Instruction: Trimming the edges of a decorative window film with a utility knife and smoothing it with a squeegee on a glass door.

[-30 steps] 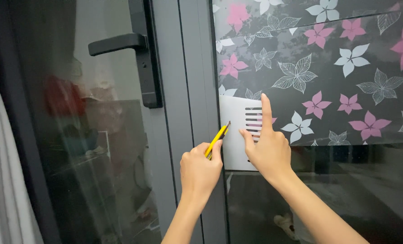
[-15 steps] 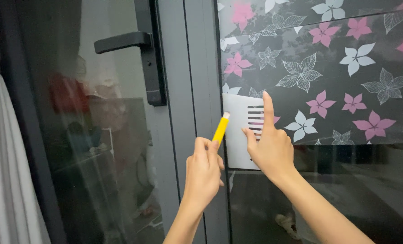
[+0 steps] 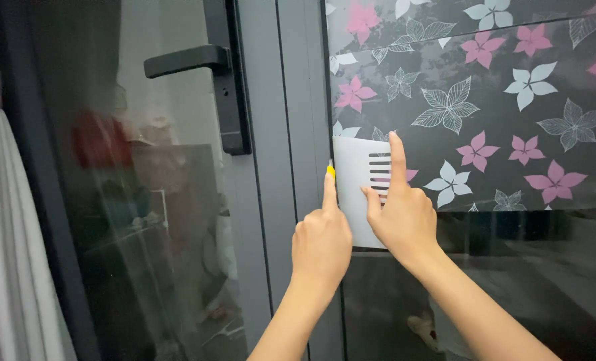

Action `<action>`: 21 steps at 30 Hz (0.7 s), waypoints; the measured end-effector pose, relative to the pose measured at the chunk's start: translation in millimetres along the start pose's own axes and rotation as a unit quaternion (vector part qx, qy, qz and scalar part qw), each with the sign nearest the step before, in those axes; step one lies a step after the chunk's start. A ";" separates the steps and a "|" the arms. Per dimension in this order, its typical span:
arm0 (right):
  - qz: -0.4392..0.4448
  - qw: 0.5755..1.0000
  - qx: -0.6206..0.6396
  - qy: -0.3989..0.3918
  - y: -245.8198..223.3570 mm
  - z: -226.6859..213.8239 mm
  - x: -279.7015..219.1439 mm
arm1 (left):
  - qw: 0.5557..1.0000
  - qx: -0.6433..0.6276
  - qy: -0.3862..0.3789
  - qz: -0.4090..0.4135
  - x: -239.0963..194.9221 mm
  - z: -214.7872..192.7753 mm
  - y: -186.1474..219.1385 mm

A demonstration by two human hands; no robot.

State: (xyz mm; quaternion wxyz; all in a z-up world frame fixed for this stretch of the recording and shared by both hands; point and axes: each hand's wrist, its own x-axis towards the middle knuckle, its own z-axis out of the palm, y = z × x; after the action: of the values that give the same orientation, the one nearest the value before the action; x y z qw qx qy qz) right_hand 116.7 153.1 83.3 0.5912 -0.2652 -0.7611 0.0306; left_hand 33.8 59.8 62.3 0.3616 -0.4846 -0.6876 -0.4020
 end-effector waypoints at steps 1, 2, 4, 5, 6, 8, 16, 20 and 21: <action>-0.007 1.000 -0.010 0.004 -1.3 0.7 -0.3 | 0.999 0.053 0.003 0.007 2.0 0.8 1.8; -0.007 1.000 -0.011 0.004 -1.1 1.7 0.0 | 0.999 0.052 0.004 0.007 4.3 1.5 4.0; -0.001 1.000 -0.009 0.006 -0.6 4.2 0.0 | 0.997 0.074 -0.024 0.007 8.2 3.1 7.9; -0.002 1.000 -0.010 0.006 -1.8 3.8 -0.7 | 0.997 0.074 -0.024 0.007 10.9 7.3 7.9; 0.001 1.000 -0.007 0.007 -3.5 3.4 -0.9 | 0.996 0.090 -0.012 0.016 14.2 11.1 7.7; 0.004 1.000 -0.004 0.007 -4.2 3.7 -1.2 | 0.994 0.105 0.000 0.026 18.7 19.7 6.9; -0.006 1.000 -0.002 0.014 -0.2 8.7 -1.0 | 0.992 0.125 0.008 0.024 8.9 48.8 -2.0; 0.003 1.000 -0.008 0.011 1.6 14.2 -1.8 | 0.994 0.103 0.000 0.024 -0.9 52.3 -6.1; 0.000 1.000 -0.003 0.013 1.1 14.3 -2.3 | 0.994 0.105 0.000 0.024 -3.3 51.9 -7.1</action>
State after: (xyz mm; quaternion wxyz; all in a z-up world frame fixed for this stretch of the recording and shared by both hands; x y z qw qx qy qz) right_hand 104.3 156.8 76.6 0.6003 -0.2674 -0.7534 0.0247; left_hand 22.3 103.9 36.4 0.4198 -0.4607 -0.7141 -0.3187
